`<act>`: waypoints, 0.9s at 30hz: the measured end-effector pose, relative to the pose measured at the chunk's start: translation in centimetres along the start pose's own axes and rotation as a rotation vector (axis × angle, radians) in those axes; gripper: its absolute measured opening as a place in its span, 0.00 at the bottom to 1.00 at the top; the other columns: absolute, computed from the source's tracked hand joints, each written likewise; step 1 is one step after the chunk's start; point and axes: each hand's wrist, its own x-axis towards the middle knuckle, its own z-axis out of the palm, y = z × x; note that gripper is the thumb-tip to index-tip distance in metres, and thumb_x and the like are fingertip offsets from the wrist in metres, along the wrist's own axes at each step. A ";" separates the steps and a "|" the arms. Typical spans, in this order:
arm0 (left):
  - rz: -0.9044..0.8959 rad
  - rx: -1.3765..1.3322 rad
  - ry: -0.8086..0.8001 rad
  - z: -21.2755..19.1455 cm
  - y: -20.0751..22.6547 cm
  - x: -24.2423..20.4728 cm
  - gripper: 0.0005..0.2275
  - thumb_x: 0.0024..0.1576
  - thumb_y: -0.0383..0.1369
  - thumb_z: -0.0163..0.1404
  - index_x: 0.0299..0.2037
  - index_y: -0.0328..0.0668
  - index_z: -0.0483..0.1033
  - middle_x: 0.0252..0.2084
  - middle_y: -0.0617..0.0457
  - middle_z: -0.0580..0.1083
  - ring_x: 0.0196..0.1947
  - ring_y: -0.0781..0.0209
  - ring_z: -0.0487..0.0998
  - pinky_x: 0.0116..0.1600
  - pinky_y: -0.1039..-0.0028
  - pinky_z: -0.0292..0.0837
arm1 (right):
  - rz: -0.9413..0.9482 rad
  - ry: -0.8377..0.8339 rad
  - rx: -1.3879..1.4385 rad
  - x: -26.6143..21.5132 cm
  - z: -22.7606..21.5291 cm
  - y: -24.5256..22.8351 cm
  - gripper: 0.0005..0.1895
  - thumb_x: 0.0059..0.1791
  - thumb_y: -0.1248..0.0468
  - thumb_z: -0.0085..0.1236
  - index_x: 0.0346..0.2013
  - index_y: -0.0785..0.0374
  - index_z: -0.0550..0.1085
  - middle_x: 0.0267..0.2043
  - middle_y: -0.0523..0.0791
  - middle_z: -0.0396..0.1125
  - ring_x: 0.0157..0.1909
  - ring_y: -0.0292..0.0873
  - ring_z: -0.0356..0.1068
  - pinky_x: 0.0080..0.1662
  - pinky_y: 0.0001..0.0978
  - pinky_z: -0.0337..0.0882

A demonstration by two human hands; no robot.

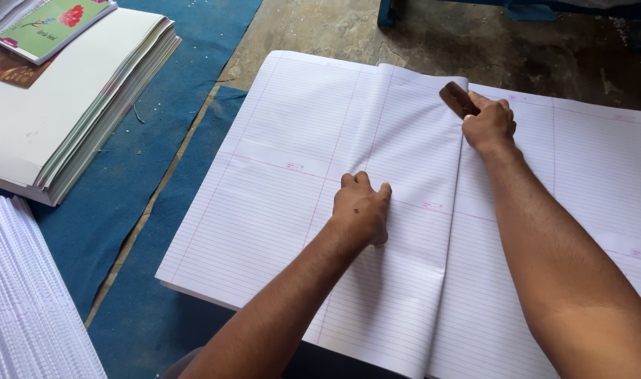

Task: The person folds large lined paper sheets in half and presses the crease using a wooden block. They repeat this process for multiple sheets, stacking the folded sheets to the side.

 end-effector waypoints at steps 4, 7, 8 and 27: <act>0.016 -0.029 0.044 0.4 -0.2 0.1 0.42 0.47 0.34 0.65 0.72 0.48 0.54 0.64 0.29 0.58 0.65 0.33 0.58 0.55 0.64 0.77 | 0.015 0.023 -0.002 2.2 1.1 0.5 0.31 0.49 0.70 0.54 0.67 0.45 0.67 0.62 0.47 0.60 0.64 0.47 0.62 0.64 0.41 0.65; 0.020 -0.059 0.042 0.4 -0.3 0.0 0.42 0.46 0.33 0.64 0.72 0.48 0.54 0.64 0.29 0.58 0.65 0.34 0.58 0.55 0.64 0.77 | 0.018 0.042 -0.013 3.9 1.7 0.8 0.30 0.50 0.70 0.54 0.66 0.46 0.68 0.63 0.47 0.59 0.65 0.47 0.61 0.65 0.41 0.62; 0.020 -0.067 0.042 0.5 -0.4 0.0 0.42 0.46 0.33 0.64 0.72 0.48 0.54 0.64 0.30 0.58 0.65 0.34 0.58 0.55 0.64 0.77 | 0.013 0.046 -0.016 4.3 1.9 0.9 0.30 0.50 0.70 0.54 0.66 0.46 0.68 0.63 0.47 0.59 0.65 0.47 0.61 0.66 0.42 0.61; 0.028 -0.005 0.051 0.9 -0.4 0.2 0.38 0.50 0.27 0.57 0.73 0.49 0.52 0.63 0.28 0.59 0.65 0.34 0.58 0.53 0.65 0.78 | 0.089 0.014 -0.004 4.1 0.7 -1.1 0.31 0.51 0.68 0.54 0.69 0.46 0.63 0.65 0.48 0.56 0.66 0.49 0.59 0.64 0.43 0.64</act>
